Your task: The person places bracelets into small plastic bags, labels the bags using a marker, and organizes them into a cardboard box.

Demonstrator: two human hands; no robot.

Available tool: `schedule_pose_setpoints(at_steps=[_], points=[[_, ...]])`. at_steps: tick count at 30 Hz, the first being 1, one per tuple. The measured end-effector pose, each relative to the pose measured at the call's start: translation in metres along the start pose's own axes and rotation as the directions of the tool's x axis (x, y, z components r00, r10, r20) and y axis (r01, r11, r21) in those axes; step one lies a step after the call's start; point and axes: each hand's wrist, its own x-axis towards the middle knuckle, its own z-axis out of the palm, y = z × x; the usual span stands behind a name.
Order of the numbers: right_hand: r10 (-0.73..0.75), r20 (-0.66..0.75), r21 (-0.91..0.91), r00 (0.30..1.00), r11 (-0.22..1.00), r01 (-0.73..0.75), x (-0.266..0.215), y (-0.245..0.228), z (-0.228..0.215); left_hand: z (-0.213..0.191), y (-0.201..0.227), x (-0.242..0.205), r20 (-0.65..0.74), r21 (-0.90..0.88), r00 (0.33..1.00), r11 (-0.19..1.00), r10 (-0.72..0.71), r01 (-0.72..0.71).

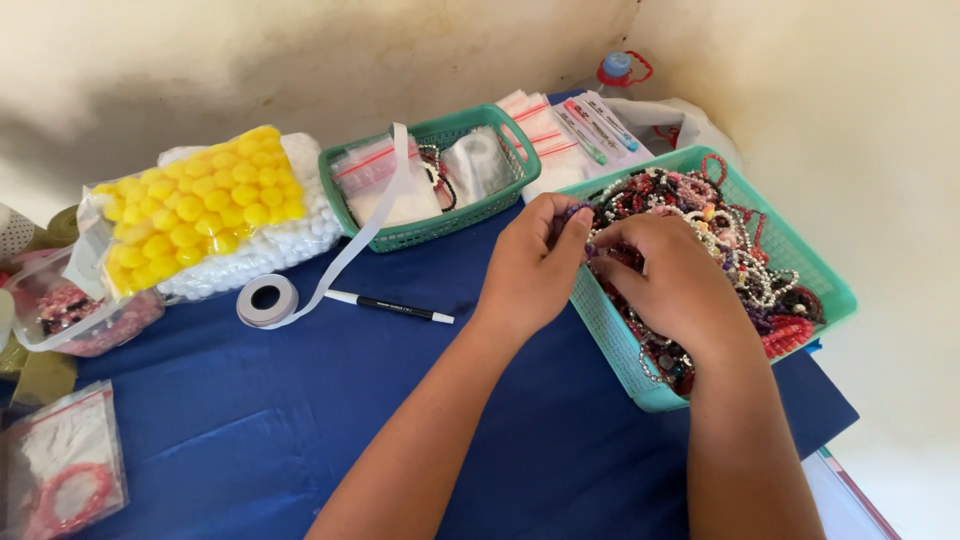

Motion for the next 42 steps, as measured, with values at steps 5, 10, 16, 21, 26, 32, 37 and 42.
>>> schedule_pose_setpoints(at_steps=[5, 10, 16, 21, 26, 32, 37, 42], points=[[0.054, 0.019, -0.012, 0.998, 0.998, -0.054, 0.0, -0.006, -0.006, -0.008, 0.001, 0.0, 0.007, 0.033, 1.0, 0.999, 0.0, 0.0], [0.139, 0.034, -0.004, 0.99, 0.99, -0.139, -0.001, -0.003, -0.01, -0.012, -0.004, 0.004, 0.011, -0.24, 1.0, 0.971, 0.016, -0.013], [0.089, -0.077, 0.199, 0.993, 0.977, -0.072, -0.004, -0.012, -0.014, -0.028, 0.039, -0.006, 0.093, -0.099, 0.991, 0.989, -0.097, 0.107], [0.046, -0.176, 0.308, 0.983, 0.951, 0.011, -0.016, -0.026, -0.017, -0.039, 0.063, -0.021, 0.173, 0.272, 0.985, 0.959, 0.029, -0.076], [-0.035, -0.119, 0.577, 0.992, 0.811, 0.098, -0.031, -0.053, -0.005, -0.065, 0.074, -0.049, 0.273, 0.284, 0.962, 0.957, -0.032, -0.048], [-0.231, 0.115, 0.673, 0.966, 0.733, 0.095, -0.051, -0.102, 0.058, -0.125, 0.073, -0.102, 0.187, 0.112, 0.956, 0.972, -0.225, 0.207], [-0.203, 0.459, 0.766, 0.865, 0.584, -0.269, -0.055, -0.091, 0.133, -0.176, 0.063, -0.15, 0.031, 0.118, 0.887, 0.883, -0.461, 0.454], [-0.06, 0.592, 0.771, 0.804, 0.332, -0.543, -0.048, -0.092, 0.139, -0.19, 0.06, -0.183, 0.236, 0.188, 0.805, 0.838, -0.545, 0.512]])
